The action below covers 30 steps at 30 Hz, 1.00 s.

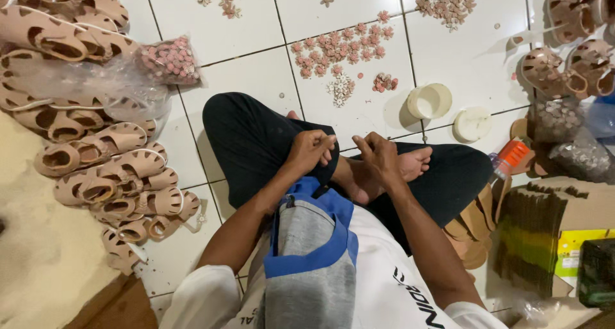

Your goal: The person sits on the floor and assembles small flower-shaped decorative parts by hand. They pick up individual pieces, align them, and press them together, occasionally using a small container of adhesive. The person handles the parts one at a time and places the assembled units back on the floor.

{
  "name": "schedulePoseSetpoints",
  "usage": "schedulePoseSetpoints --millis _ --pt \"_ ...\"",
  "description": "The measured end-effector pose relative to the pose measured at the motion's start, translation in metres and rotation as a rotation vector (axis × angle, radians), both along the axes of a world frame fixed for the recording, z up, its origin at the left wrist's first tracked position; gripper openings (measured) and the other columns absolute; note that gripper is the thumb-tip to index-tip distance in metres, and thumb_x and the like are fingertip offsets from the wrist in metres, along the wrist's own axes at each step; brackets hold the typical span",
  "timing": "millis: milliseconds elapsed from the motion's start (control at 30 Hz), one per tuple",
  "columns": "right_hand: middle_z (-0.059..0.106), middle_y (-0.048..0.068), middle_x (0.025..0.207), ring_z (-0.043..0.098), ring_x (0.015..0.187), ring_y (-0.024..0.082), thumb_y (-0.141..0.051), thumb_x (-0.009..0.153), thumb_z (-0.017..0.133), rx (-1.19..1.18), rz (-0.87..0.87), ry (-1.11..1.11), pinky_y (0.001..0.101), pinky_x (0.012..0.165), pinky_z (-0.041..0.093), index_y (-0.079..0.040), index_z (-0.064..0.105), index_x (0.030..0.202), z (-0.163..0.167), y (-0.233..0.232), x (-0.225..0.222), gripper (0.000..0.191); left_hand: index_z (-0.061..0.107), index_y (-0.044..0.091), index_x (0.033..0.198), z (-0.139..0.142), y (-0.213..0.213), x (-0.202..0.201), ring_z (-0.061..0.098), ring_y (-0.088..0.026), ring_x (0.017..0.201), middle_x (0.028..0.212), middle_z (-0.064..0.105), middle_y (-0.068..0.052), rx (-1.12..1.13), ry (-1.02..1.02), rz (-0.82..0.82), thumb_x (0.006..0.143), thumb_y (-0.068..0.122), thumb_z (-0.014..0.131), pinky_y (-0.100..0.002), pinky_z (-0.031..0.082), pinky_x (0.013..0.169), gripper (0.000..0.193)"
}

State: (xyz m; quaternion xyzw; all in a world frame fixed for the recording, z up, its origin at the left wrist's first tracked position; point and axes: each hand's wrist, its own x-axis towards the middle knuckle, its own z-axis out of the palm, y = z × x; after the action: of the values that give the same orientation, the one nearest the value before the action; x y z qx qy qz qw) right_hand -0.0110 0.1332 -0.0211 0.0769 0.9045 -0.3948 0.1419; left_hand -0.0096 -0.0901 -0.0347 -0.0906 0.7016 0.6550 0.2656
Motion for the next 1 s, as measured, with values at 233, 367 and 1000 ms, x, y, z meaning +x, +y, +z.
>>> schedulePoseSetpoints --millis 233,367,1000 --pt "0.072 0.009 0.079 0.069 0.069 0.017 -0.019 0.091 0.071 -0.266 0.107 0.294 0.0317 0.059 0.054 0.003 0.069 0.108 0.003 -0.007 0.012 0.028 0.066 -0.002 0.107 0.006 0.020 0.006 0.068 -0.014 0.075 0.085 0.071 -0.010 0.099 0.508 -0.037 0.097 0.010 0.065 -0.026 0.057 0.070 0.016" --pt "0.071 0.012 0.070 0.065 0.059 0.015 -0.023 0.095 0.074 -0.262 -0.105 -0.046 0.0334 0.055 0.051 0.002 0.075 0.098 0.005 -0.001 0.027 0.025 0.070 0.003 0.107 0.005 0.022 0.005 0.075 -0.018 0.079 0.086 0.075 -0.010 0.036 0.258 -0.066 0.097 0.018 0.060 -0.030 0.059 0.073 0.020" --pt "0.075 0.016 0.081 0.072 0.074 0.026 -0.018 0.102 0.071 -0.008 -0.065 0.026 0.0384 0.071 0.056 -0.009 0.060 0.128 -0.002 0.007 0.024 0.030 0.067 0.008 0.111 0.012 0.049 -0.062 0.063 -0.035 0.108 0.118 0.063 -0.012 -0.535 0.657 -0.013 0.085 0.011 0.070 -0.046 0.052 0.091 0.026"
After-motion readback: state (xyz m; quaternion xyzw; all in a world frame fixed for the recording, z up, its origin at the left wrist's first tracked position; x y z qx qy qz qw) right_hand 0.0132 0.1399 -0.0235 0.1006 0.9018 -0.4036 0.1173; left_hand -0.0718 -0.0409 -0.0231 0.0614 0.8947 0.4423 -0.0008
